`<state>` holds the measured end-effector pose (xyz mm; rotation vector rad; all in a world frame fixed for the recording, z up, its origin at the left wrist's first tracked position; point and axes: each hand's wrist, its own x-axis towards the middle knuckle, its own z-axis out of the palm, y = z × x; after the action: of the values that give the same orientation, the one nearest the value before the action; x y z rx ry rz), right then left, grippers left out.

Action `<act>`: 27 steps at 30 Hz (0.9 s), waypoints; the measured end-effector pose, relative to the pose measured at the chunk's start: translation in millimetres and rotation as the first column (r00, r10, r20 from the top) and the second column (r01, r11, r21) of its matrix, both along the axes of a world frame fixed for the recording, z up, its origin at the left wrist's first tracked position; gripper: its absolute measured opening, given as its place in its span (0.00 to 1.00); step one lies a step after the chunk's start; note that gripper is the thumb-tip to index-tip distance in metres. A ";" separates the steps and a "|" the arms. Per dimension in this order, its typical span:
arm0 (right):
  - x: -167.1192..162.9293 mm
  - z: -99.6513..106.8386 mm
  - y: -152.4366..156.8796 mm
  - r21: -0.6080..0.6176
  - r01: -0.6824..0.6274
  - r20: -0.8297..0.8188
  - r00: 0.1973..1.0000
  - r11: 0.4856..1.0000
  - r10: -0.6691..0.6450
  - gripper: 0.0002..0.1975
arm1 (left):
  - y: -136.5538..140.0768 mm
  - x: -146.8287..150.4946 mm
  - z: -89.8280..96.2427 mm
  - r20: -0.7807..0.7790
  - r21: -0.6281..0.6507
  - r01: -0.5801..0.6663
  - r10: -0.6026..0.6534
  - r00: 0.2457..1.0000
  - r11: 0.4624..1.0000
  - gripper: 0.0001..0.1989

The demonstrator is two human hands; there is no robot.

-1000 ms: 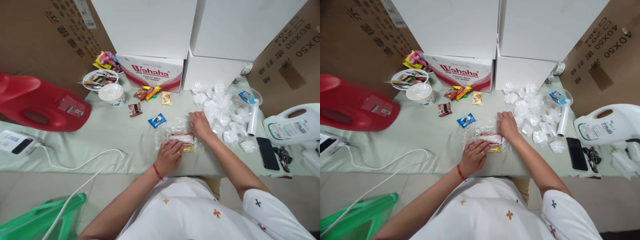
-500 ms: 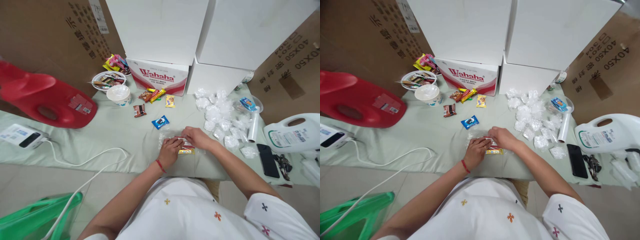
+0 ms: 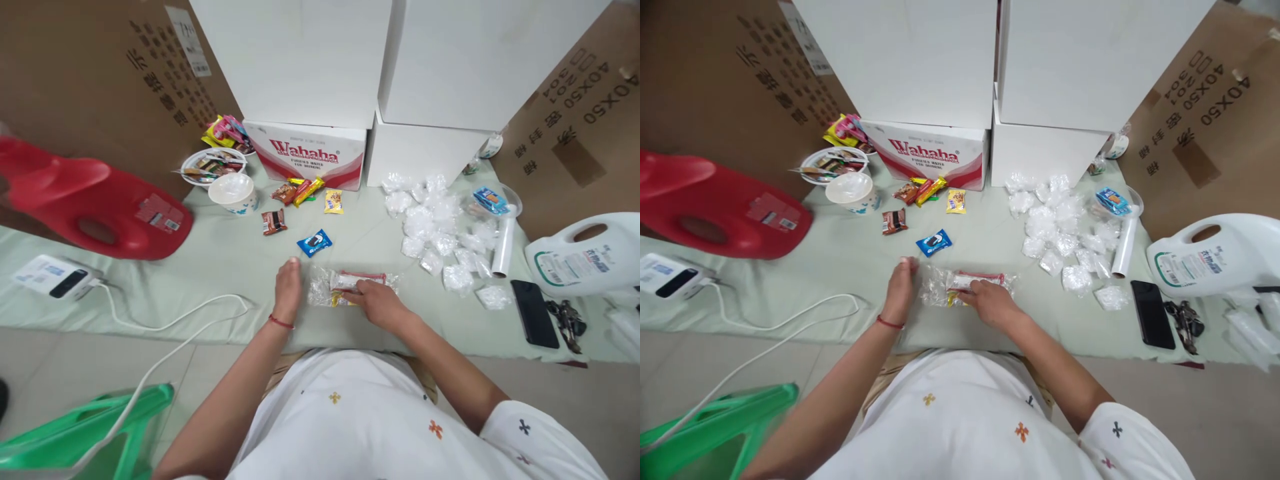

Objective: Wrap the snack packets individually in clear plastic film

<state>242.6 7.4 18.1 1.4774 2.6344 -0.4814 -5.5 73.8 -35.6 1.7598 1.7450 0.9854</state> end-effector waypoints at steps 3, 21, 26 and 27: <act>0.4 -3.7 -0.8 -0.008 0.028 -0.028 0.999 1.000 -0.028 0.24 | 0.8 12.2 9.9 -0.175 -0.141 0.038 -0.063 0.983 0.989 0.21; 5.7 -29.4 -10.4 0.211 0.045 -0.312 0.950 0.976 0.024 0.20 | -32.3 73.5 29.4 0.168 -0.302 0.149 -0.102 0.981 0.942 0.11; 7.4 -34.9 -16.7 0.282 0.074 -0.365 0.930 0.957 0.036 0.19 | -30.1 73.2 18.7 -0.037 -0.066 0.038 -0.040 0.999 0.997 0.17; 6.9 -37.2 -16.6 0.287 0.078 -0.382 0.923 0.955 0.039 0.19 | -29.2 73.6 14.7 -0.053 -0.032 0.006 -0.008 0.999 0.999 0.23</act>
<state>249.5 -9.1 -19.2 1.6371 3.1192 -0.4286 68.1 44.5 -20.9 1.7864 1.7764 0.9109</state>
